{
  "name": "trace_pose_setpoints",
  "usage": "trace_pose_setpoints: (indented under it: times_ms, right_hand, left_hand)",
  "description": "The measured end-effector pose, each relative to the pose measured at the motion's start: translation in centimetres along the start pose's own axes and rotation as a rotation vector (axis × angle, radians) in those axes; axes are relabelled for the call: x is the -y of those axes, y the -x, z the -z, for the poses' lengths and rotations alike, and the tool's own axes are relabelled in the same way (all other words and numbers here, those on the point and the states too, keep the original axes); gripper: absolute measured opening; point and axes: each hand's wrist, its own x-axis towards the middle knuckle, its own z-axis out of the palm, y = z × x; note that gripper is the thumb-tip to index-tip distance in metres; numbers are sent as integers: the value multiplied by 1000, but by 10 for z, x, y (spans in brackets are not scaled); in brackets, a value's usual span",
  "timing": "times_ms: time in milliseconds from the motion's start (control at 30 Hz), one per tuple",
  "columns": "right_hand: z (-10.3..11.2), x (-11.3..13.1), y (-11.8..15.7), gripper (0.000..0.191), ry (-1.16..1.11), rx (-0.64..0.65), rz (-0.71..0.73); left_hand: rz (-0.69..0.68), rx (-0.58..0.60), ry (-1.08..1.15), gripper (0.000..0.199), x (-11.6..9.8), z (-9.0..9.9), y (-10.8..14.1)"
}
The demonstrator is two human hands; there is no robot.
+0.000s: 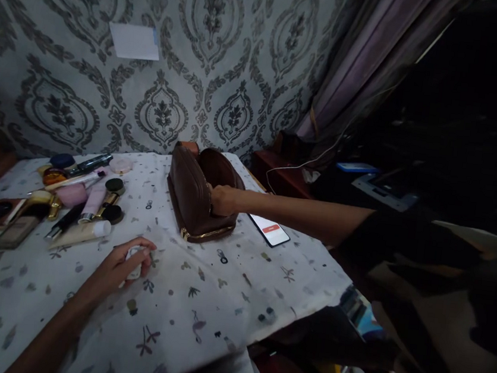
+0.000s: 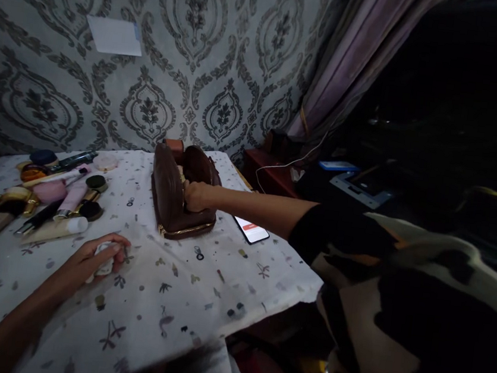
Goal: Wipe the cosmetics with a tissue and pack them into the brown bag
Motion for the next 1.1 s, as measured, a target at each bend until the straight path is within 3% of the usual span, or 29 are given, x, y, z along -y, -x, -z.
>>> trace_pose_setpoints:
  times_ms: [100, 233, 367, 533, 667, 833, 967, 1100]
  right_hand:
    - [18, -10, 16, 34, 46, -90, 81]
    - [24, -25, 49, 31, 72, -290, 166]
    - [-7, -36, 77, 26, -97, -243, 204]
    - [-50, -47, 92, 26, -278, -342, 336]
    - [-56, -56, 83, 29, -339, -424, 431]
    - [-33, -53, 49, 33, -273, -439, 358]
    - [-7, -37, 21, 26, -149, -333, 225]
    - [9, -23, 1, 23, -90, -60, 110]
  left_hand:
    - [7, 0, -23, 55, 0, 1, -1]
    - [23, 7, -12, 57, 2, 0, -3]
    - [46, -60, -11, 56, -5, -7, -1]
    - [63, -131, -30, 50, -15, -13, 3]
    - [86, -146, -22, 52, -17, -13, 2]
    - [85, -142, -13, 52, -17, -13, 0]
    - [69, -130, -29, 51, -15, -11, 0]
    - [91, -90, -10, 54, -10, -7, -1]
